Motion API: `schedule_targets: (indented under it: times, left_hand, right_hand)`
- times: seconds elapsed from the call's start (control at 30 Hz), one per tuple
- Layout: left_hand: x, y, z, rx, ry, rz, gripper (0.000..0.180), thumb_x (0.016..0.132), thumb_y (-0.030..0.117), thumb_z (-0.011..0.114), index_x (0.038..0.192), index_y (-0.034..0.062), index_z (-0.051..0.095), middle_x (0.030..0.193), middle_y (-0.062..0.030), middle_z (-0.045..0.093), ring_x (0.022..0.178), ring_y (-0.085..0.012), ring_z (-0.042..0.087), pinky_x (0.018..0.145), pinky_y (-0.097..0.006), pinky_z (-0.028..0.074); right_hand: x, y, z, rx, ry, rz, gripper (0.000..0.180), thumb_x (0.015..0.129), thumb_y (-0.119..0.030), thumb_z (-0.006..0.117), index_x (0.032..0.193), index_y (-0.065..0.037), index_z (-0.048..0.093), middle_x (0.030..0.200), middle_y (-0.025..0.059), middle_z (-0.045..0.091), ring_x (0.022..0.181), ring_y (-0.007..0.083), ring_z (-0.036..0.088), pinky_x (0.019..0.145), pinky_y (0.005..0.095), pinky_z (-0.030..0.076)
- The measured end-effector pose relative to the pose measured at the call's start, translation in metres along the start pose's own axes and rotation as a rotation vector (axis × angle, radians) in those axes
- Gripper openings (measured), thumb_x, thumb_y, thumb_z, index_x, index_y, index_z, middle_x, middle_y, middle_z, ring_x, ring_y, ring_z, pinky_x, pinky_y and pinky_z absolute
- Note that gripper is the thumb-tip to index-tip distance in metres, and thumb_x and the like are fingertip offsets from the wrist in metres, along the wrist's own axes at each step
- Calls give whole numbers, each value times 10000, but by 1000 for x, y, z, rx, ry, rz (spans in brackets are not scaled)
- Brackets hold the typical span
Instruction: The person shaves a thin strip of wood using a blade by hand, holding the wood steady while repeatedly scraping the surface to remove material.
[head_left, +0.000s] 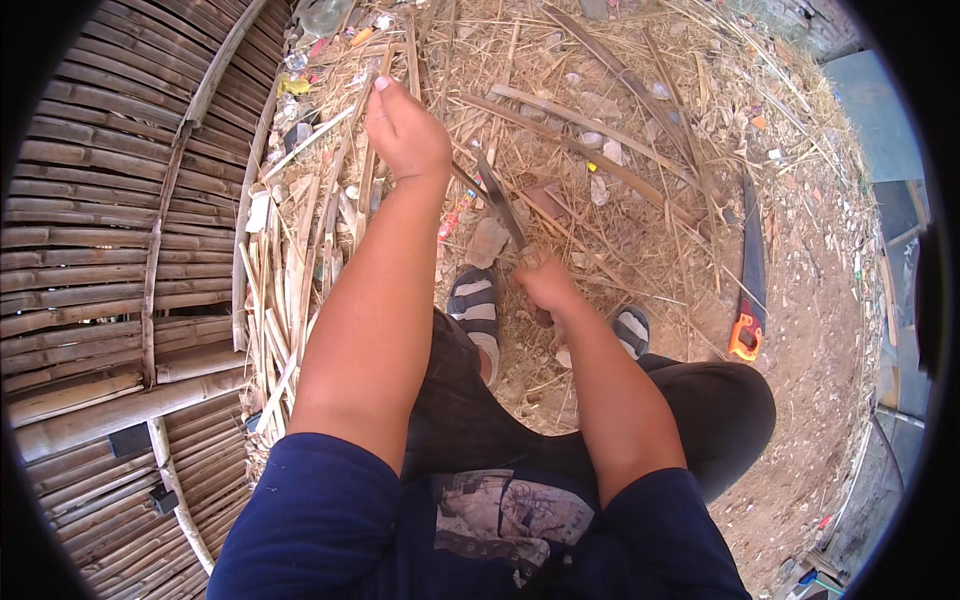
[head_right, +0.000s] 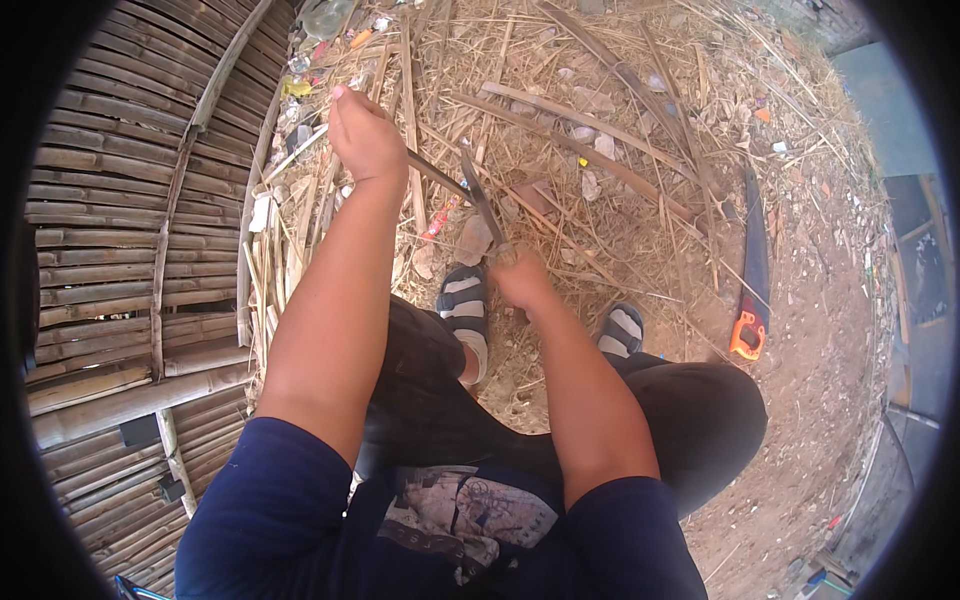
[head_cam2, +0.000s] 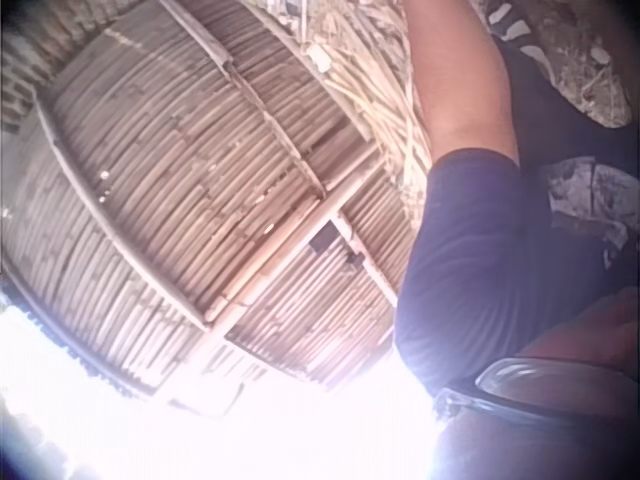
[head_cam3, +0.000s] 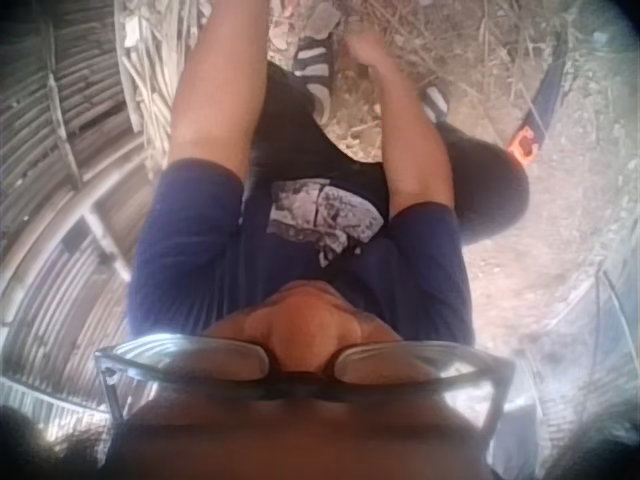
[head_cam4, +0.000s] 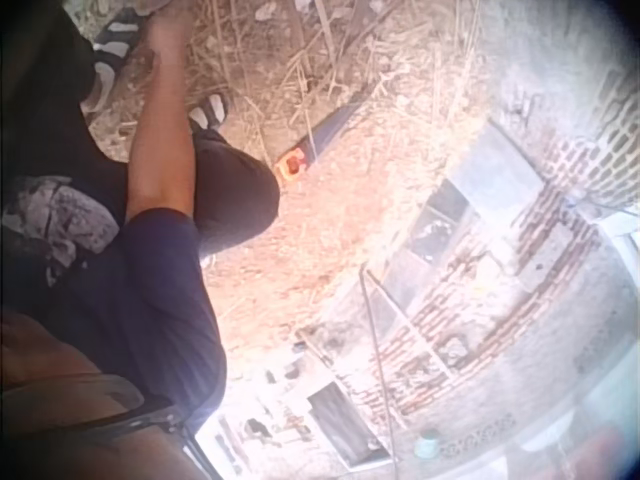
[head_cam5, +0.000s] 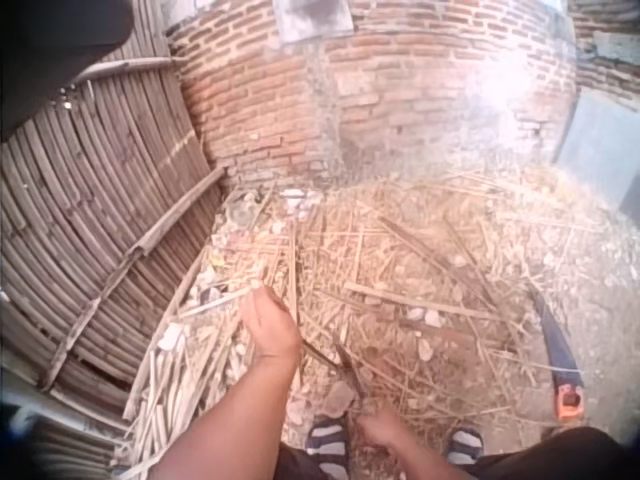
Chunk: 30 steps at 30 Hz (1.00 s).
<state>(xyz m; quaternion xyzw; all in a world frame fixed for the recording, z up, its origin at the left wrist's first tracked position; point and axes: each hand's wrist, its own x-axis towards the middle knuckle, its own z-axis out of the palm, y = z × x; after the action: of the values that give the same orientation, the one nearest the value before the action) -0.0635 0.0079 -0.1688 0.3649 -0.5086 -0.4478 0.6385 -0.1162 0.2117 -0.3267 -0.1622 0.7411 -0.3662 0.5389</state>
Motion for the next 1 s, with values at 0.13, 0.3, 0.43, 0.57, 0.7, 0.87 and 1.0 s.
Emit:
schedule_targets:
  times: [0.13, 0.3, 0.43, 0.57, 0.7, 0.87, 1.0]
  left_hand:
    - [1, -5, 0, 24, -14, 42, 451, 1054, 335, 419, 698, 57, 436, 607, 30, 376, 585, -93, 325, 540, -301, 268]
    - [0, -2, 0, 73, 20, 43, 482, 1054, 341, 380, 659, 71, 441, 581, -1, 403, 553, -125, 360, 539, -309, 310]
    - [-5, 2, 4, 116, 22, 13, 470, 1065, 340, 382, 694, 57, 433, 607, 20, 381, 576, -104, 337, 540, -312, 285]
    - [-3, 3, -1, 56, 3, 16, 467, 1069, 320, 373, 674, 74, 416, 598, 27, 379, 565, -89, 323, 531, -296, 277]
    - [-1, 0, 0, 32, -9, 17, 460, 1064, 309, 381, 676, 67, 422, 611, 14, 395, 580, -102, 333, 545, -304, 291]
    - [-2, -7, 2, 83, -18, 49, 472, 1061, 317, 381, 686, 39, 449, 617, -15, 414, 595, -135, 358, 566, -329, 318]
    - [-1, -3, -3, 103, 8, 51, 481, 1058, 334, 373, 676, 53, 450, 610, -14, 416, 577, -133, 367, 554, -320, 320]
  right_hand:
    - [-15, -56, -12, 14, 206, -366, 404, 795, -187, 669, 1143, 5, 592, 925, 223, 681, 863, 391, 671, 785, 441, 512]
    - [-24, -61, 11, 128, 531, -742, 419, 818, -216, 678, 1165, -3, 579, 936, 240, 685, 892, 411, 670, 820, 471, 511]
    - [13, 40, 28, -503, 278, -218, 416, 807, -155, 667, 1177, 13, 577, 1001, 294, 684, 978, 471, 656, 833, 477, 526]
    - [18, 44, 18, -321, 182, -225, 314, 810, -127, 660, 1088, -8, 575, 817, 186, 669, 712, 336, 669, 640, 428, 529]
    - [0, -2, -6, 120, -101, -16, 301, 813, -113, 645, 1084, 3, 585, 759, 89, 631, 591, 184, 601, 535, 351, 484]
    - [-30, -76, -16, 130, 214, -421, 314, 827, -126, 646, 1108, 1, 588, 806, 132, 655, 644, 240, 633, 606, 393, 494]
    - [-32, -73, 6, 87, 423, -647, 344, 835, -159, 664, 1128, 5, 589, 909, 215, 677, 812, 365, 667, 756, 448, 512]
